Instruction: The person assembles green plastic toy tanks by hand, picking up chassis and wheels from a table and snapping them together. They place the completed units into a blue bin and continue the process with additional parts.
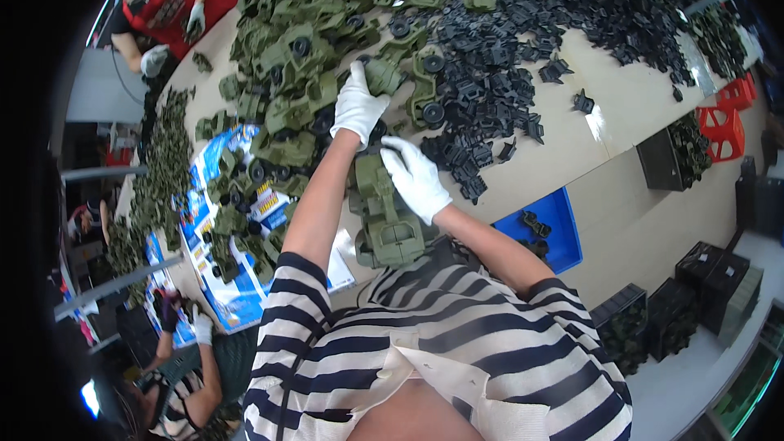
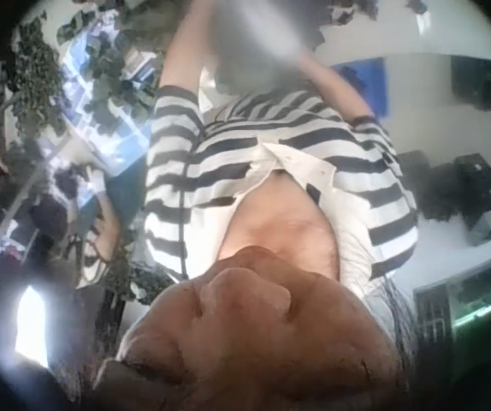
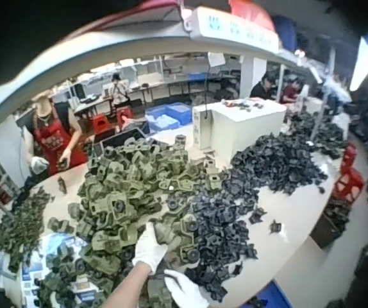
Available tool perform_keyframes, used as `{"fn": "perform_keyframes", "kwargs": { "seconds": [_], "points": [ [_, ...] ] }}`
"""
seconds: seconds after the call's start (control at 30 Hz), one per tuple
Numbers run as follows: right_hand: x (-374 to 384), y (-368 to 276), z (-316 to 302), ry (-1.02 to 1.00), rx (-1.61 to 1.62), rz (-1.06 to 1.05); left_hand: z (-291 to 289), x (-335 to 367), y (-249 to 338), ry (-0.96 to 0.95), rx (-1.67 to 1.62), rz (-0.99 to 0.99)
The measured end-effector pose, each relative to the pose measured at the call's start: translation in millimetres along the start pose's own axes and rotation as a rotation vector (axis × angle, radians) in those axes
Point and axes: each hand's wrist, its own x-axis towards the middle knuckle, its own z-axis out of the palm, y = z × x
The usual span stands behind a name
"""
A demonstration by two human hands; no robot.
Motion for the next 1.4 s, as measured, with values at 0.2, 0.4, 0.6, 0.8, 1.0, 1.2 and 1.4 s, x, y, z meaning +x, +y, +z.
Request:
{"fn": "perform_keyframes", "kwargs": {
  "seconds": [0.2,0.4,0.6,0.8,1.0,1.2,1.4],
  "points": [
    [-14,13,-26,-0.12,0.216,0.412,14,15,-7,0.117,-0.12,0.088],
    [-20,43,-44,-0.249,0.318,0.471,-30,-13,-3,0.413,-0.318,0.394],
    [-17,59,-38,-0.191,0.411,0.582,-134,-69,5,0.405,-0.993,0.207],
    [-35,112,-32,-0.001,0.176,0.276,-144,-175,-21,0.082,-1.545,-0.388],
    [-12,53,-64,-0.25,-0.439,0.471,-83,-222,-36,-0.165,-1.723,-0.626],
    [-28,81,-89,0.158,-0.536,0.337,-64,-240,-8,-0.342,-1.88,-0.795],
    [-34,72,-98,0.052,-0.835,0.382,-41,-244,-23,-0.343,-1.859,-0.85]
  ]
}}
